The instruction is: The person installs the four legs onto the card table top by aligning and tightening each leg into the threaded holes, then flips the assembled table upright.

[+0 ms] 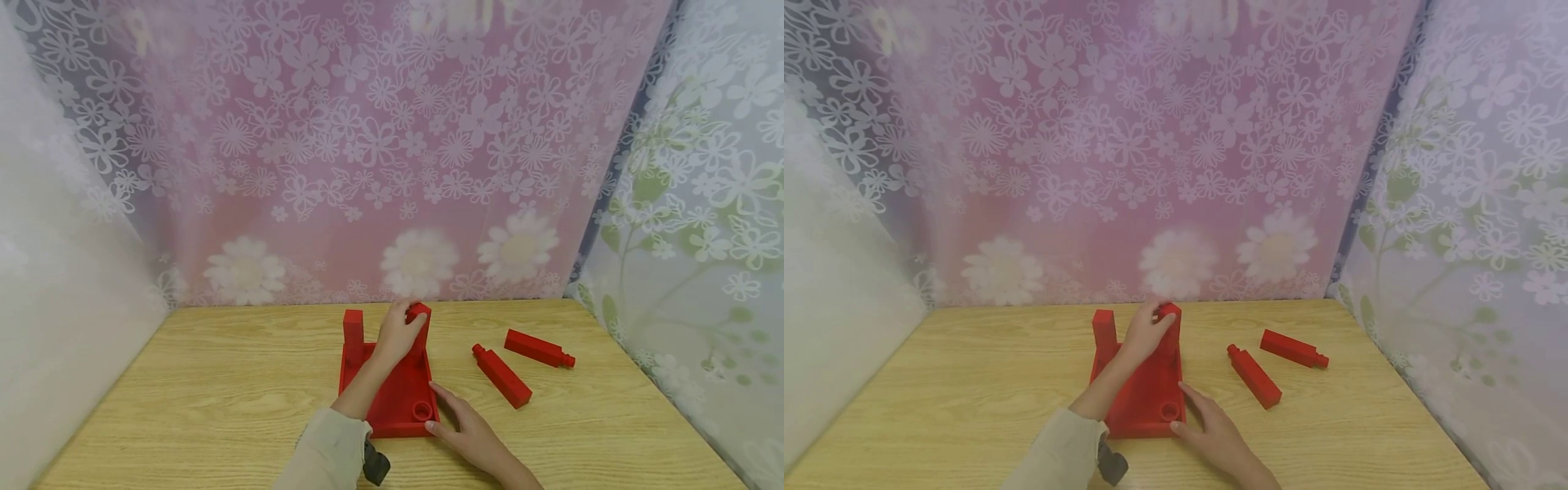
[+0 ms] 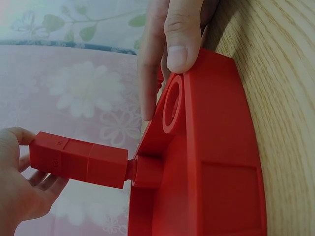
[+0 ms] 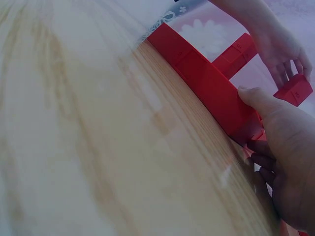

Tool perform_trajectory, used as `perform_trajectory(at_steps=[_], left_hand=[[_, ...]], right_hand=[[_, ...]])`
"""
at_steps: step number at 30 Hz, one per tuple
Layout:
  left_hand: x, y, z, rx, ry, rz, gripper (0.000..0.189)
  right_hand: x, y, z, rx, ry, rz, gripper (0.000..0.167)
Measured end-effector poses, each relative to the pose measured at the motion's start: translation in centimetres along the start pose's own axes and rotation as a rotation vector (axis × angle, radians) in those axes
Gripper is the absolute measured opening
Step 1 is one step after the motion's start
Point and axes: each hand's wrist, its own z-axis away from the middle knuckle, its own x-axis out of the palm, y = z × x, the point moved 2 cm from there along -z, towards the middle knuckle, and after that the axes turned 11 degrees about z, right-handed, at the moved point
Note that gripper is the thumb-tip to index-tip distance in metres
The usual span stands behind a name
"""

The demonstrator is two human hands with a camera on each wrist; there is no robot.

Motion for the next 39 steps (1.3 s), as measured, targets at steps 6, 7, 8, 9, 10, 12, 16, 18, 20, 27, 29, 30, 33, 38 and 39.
perform_trajectory(at_steps=[6, 7, 8, 9, 10, 12, 16, 18, 20, 27, 29, 30, 33, 38, 39], left_hand=[[0.0, -0.1, -0.1, 0.010, -0.002, -0.005, 0.033], [0.0, -0.1, -0.1, 0.007, -0.003, -0.004, 0.033], [0.1, -0.1, -0.1, 0.005, -0.003, -0.003, 0.033], [0.1, -0.2, -0.1, 0.004, -0.002, -0.002, 0.032], [0.1, -0.2, -0.1, 0.002, -0.003, -0.001, 0.032], [0.2, -0.2, -0.1, 0.007, 0.001, -0.002, 0.032], [0.2, -0.2, -0.1, 0.011, 0.003, 0.005, 0.030], [0.2, -0.3, 0.0, 0.019, 0.003, 0.014, 0.031], [0.2, -0.5, -0.1, 0.035, 0.007, 0.019, 0.033], [0.3, -0.7, -0.2, 0.040, 0.023, 0.019, 0.038], [0.4, -0.7, -0.1, 0.006, 0.039, 0.054, 0.042], [0.4, -0.8, -0.1, -0.013, 0.049, 0.073, 0.044], [0.4, -1.0, -0.1, -0.058, 0.080, 0.118, 0.047], [0.3, -1.0, -0.1, -0.039, 0.085, 0.112, 0.040], [0.3, -0.9, -0.1, -0.027, 0.082, 0.109, 0.038]], right_hand=[[0.0, 0.0, 0.1, -0.011, 0.017, 0.002, 0.066], [0.0, 0.0, 0.0, -0.012, 0.016, 0.003, 0.067], [0.0, 0.0, 0.0, -0.011, 0.014, 0.003, 0.067], [0.0, 0.0, 0.0, -0.011, 0.013, 0.005, 0.067], [0.1, 0.1, 0.0, -0.012, 0.012, 0.005, 0.068], [0.1, 0.1, -0.1, -0.016, 0.009, 0.006, 0.068], [0.2, 0.2, -0.1, -0.022, 0.014, 0.006, 0.069], [0.1, 0.2, -0.2, -0.022, 0.015, 0.007, 0.069], [0.1, 0.2, -0.2, -0.019, 0.012, 0.007, 0.068], [0.1, 0.2, -0.2, -0.012, 0.006, 0.014, 0.068], [0.1, 0.1, -0.1, -0.011, 0.008, 0.014, 0.068], [0.0, 0.1, -0.1, -0.009, 0.008, 0.012, 0.068], [-0.1, -0.2, 0.1, -0.008, 0.010, 0.001, 0.067], [-0.3, -0.3, 0.1, -0.013, 0.005, -0.007, 0.066], [-0.3, -0.3, 0.1, -0.012, 0.003, -0.006, 0.066]])
